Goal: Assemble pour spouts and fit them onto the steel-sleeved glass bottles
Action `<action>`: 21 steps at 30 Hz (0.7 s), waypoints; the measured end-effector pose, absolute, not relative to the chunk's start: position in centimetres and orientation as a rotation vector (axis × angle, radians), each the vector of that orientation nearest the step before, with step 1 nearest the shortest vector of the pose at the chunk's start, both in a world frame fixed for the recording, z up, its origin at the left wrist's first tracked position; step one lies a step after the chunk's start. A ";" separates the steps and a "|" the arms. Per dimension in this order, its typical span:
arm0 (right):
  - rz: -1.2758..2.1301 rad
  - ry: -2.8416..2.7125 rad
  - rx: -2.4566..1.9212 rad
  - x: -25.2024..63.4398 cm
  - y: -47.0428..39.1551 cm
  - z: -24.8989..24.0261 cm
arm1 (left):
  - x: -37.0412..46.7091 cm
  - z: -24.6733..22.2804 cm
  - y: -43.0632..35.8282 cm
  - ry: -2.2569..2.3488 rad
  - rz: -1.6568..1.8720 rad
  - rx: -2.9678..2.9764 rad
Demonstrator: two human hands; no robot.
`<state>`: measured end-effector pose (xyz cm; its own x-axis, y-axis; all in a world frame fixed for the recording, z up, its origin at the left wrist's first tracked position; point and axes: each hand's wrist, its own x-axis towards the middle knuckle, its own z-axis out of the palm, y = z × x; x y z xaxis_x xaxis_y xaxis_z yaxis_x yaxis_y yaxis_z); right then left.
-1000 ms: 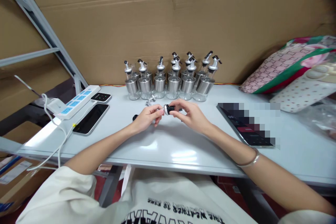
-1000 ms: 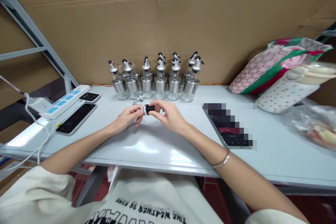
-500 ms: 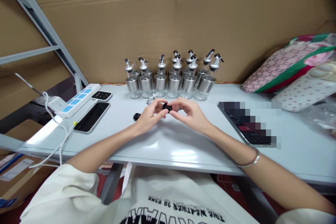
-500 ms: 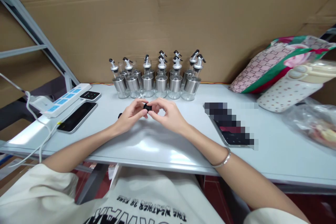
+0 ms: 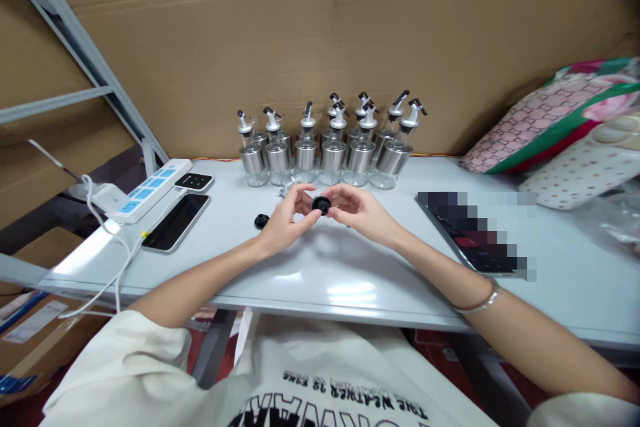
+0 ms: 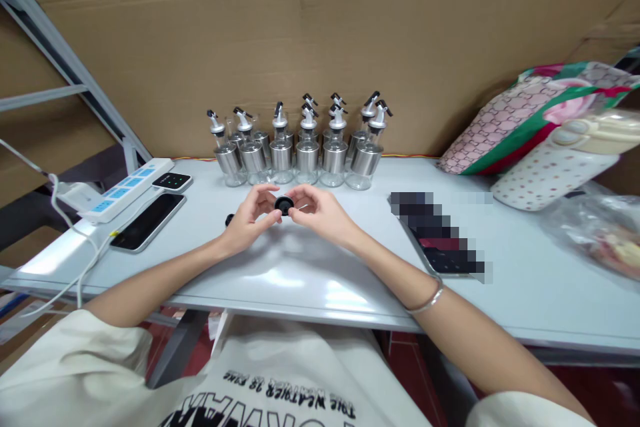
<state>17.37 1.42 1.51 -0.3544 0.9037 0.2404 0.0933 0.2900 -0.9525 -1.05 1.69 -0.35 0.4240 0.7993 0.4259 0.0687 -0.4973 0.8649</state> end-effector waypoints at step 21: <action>1.293 -1.757 -0.940 17.1 0.6 1.7 | -0.9 0.1 1.1 0.762 1.030 1.910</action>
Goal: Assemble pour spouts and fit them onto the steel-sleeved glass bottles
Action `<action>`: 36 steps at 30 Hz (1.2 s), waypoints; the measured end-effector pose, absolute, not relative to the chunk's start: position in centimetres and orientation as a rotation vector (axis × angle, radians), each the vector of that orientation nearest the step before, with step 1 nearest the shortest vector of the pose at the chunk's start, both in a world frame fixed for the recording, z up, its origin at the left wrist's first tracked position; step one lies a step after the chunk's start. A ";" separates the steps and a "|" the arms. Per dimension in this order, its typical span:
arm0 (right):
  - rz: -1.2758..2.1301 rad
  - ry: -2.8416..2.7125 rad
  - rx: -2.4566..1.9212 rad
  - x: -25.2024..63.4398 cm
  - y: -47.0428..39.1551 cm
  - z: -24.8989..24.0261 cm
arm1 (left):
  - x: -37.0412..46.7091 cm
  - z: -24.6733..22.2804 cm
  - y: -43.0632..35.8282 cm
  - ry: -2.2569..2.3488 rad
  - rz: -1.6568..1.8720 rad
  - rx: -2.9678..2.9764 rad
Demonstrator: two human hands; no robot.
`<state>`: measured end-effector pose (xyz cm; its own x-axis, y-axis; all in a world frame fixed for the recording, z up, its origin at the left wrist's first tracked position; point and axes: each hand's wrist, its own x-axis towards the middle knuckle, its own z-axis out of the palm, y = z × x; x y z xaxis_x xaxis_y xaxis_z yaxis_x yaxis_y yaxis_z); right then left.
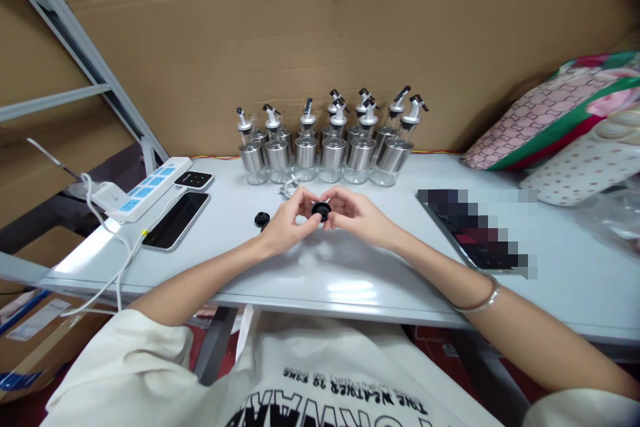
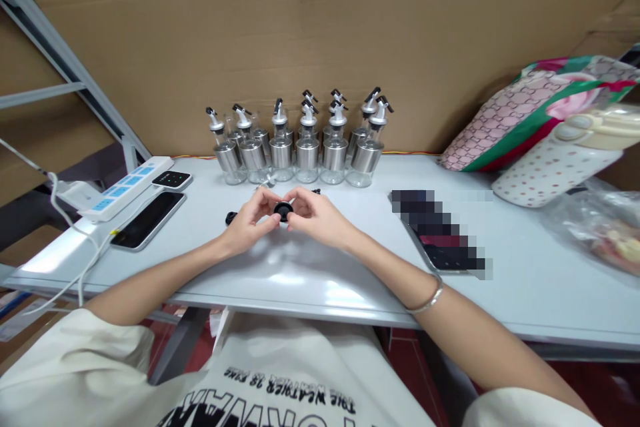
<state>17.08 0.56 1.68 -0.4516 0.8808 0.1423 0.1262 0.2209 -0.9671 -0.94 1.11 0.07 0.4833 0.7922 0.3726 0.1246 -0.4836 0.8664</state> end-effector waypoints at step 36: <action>0.790 -2.196 -0.953 17.5 0.1 1.5 | -0.7 0.8 0.0 0.779 1.047 2.003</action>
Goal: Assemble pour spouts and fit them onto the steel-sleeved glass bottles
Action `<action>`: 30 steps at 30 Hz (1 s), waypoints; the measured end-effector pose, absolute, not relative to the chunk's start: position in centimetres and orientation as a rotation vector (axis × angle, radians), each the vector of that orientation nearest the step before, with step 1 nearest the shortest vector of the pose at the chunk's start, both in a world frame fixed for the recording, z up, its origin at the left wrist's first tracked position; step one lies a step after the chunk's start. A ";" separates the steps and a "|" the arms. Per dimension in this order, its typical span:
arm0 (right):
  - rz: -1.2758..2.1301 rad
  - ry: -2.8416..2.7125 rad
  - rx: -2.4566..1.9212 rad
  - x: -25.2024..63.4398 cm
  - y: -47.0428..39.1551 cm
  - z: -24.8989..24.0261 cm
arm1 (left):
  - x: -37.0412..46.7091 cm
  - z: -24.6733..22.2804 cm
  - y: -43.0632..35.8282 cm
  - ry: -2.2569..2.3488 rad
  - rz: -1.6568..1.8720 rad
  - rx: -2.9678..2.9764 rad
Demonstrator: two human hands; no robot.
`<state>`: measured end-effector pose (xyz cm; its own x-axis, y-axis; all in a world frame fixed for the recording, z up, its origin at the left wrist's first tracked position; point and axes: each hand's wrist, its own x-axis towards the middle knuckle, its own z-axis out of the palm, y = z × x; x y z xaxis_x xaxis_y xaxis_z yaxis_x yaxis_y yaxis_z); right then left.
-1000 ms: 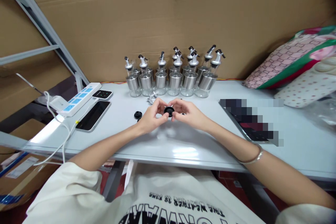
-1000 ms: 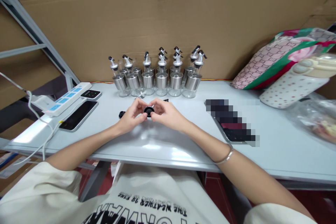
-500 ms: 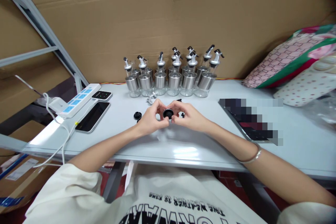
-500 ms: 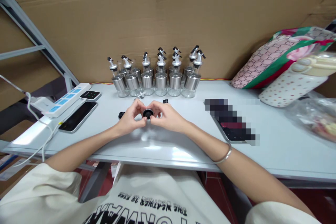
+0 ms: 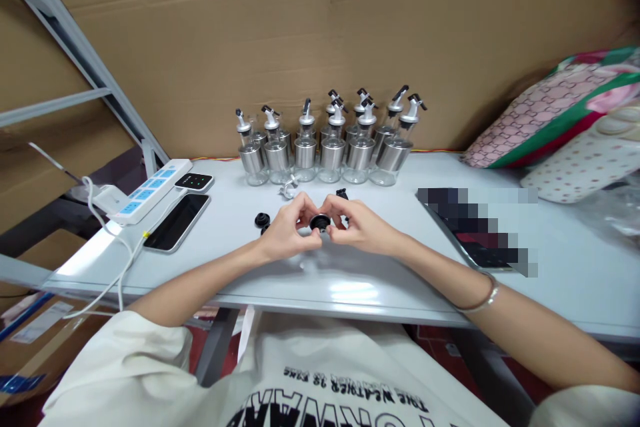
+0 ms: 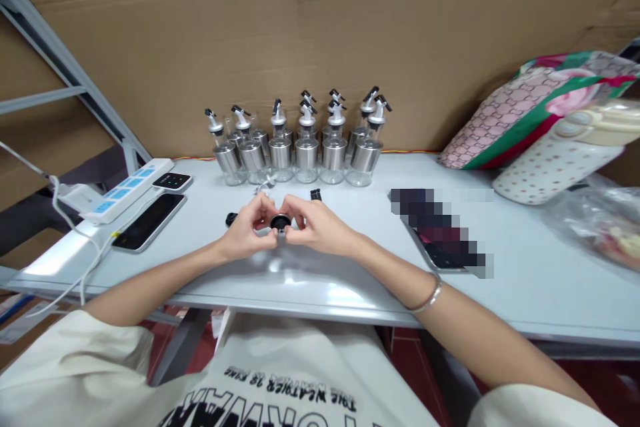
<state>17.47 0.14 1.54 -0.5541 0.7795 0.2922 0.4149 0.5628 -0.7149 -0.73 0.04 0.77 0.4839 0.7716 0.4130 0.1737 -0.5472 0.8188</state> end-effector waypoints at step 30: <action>0.839 -1.919 -0.889 18.6 1.9 2.3 | -1.2 0.3 1.5 0.766 1.294 2.387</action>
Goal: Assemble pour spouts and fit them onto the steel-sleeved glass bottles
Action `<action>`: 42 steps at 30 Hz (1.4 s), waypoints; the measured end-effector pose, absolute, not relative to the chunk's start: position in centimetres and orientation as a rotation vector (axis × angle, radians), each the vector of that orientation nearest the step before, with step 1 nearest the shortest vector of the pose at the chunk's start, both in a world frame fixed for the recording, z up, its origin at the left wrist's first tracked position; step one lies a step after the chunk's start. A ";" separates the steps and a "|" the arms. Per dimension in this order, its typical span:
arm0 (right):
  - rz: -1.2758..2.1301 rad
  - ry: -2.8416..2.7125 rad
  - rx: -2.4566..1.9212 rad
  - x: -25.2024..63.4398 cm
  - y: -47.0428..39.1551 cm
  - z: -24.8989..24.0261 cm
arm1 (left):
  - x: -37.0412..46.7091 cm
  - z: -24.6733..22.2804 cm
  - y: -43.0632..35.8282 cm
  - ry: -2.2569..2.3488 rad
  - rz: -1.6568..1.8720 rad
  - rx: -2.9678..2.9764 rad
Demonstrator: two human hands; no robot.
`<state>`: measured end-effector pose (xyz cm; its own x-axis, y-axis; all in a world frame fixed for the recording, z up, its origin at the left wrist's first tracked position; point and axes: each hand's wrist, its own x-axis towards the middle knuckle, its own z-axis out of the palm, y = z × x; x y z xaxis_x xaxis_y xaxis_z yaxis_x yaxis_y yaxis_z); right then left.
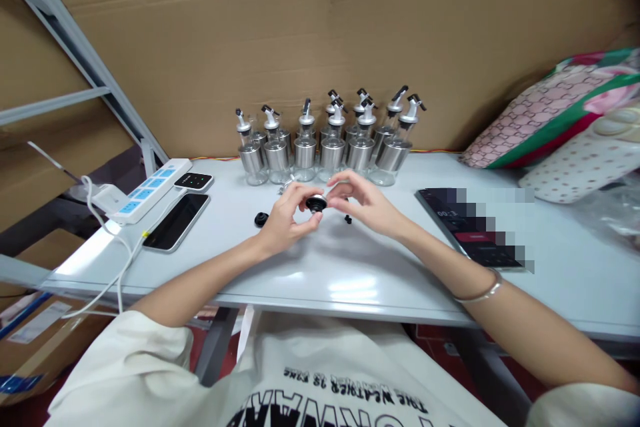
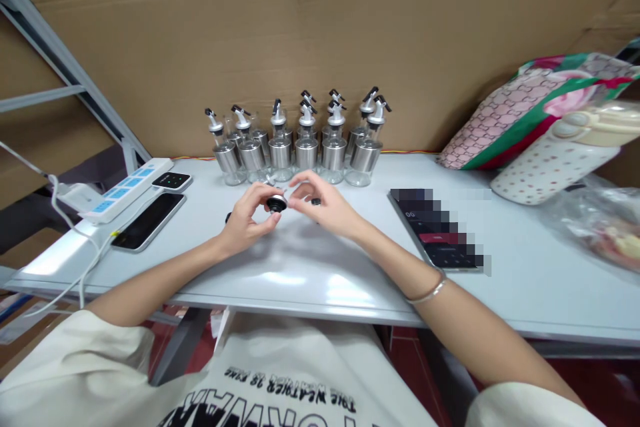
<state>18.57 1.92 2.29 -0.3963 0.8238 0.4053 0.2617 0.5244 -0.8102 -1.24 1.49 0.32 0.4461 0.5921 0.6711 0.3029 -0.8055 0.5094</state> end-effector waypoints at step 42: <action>0.356 -1.962 -1.537 19.9 3.2 2.5 | -1.4 0.0 1.4 0.828 0.959 2.971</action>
